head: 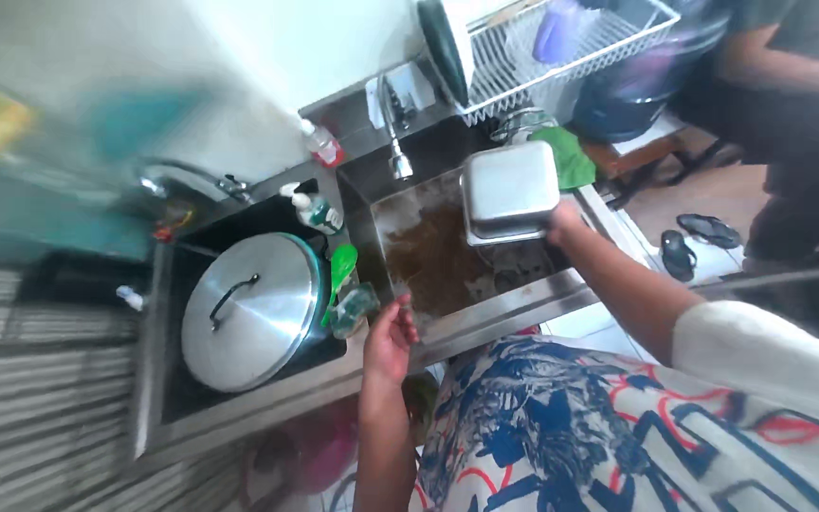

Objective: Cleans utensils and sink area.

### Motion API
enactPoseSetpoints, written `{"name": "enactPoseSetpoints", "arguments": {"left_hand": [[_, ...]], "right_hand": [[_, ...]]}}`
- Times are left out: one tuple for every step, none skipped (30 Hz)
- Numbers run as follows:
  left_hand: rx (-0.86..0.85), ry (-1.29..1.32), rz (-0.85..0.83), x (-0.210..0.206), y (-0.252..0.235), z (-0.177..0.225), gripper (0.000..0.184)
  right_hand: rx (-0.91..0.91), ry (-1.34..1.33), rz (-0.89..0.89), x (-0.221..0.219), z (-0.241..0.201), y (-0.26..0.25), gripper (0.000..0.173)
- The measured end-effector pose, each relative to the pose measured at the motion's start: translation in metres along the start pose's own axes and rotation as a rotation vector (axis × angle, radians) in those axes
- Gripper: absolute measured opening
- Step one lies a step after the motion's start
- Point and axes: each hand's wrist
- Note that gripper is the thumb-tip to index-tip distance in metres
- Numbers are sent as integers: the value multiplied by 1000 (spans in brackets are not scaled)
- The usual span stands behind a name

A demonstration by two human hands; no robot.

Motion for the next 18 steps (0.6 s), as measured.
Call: {"name": "enactPoseSetpoints", "arguments": {"left_hand": [[-2,-5,17,-4,2,-2,36],[-5,-12,30,-8,3,-3,36],[-11,-20,30,-13,3,-5,37],[-16,-23,28,-16,4,-6,37],[-20,-22,26,-19,6,-9,38],[-26,-20,26,-22,7,-13,38],[-31,-16,30,-25,8,-17,39],[-32,-20,40,-29,10,-20,38],[-33,-22,50,-33,12,-23,38],[-37,-15,59,-36,14,-26,38],[-39,-10,67,-41,16,-29,37],[-38,-8,80,-46,18,-32,38],[-38,-7,86,-49,20,-35,38],[-40,-5,90,-53,22,-38,39],[-42,-6,91,-56,23,-41,39],[-37,-9,90,-59,25,-43,39],[-27,-8,91,-62,26,-45,39],[-20,-2,89,-66,27,-46,38]], "right_hand": [[-27,54,11,0,-6,-1,76],[-41,91,7,1,-14,1,77],[-45,101,-11,2,-22,4,77],[-43,87,-39,3,-28,6,74],[-39,76,-71,7,-34,8,71],[-36,73,-97,9,-39,9,68],[-37,67,-123,11,-45,7,66],[-40,50,-148,13,-50,5,65],[-45,20,-171,15,-56,6,64],[-48,-24,-189,16,-64,7,63],[-52,-82,-205,18,-72,9,62],[-49,-146,-219,19,-80,9,61],[-35,-213,-231,19,-88,9,59],[-14,-272,-233,18,-97,10,56],[10,-324,-216,16,-106,11,53],[23,-368,-191,14,-115,13,54],[33,-408,-161,11,-124,14,58],[46,-442,-131,8,-133,15,60]]}}
Point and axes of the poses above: each hand's wrist, its own y-axis away from the middle knuckle, its own x-axis out of the back of the hand, z = x × y, and after that the axes turned 13 degrees about -x, right-handed
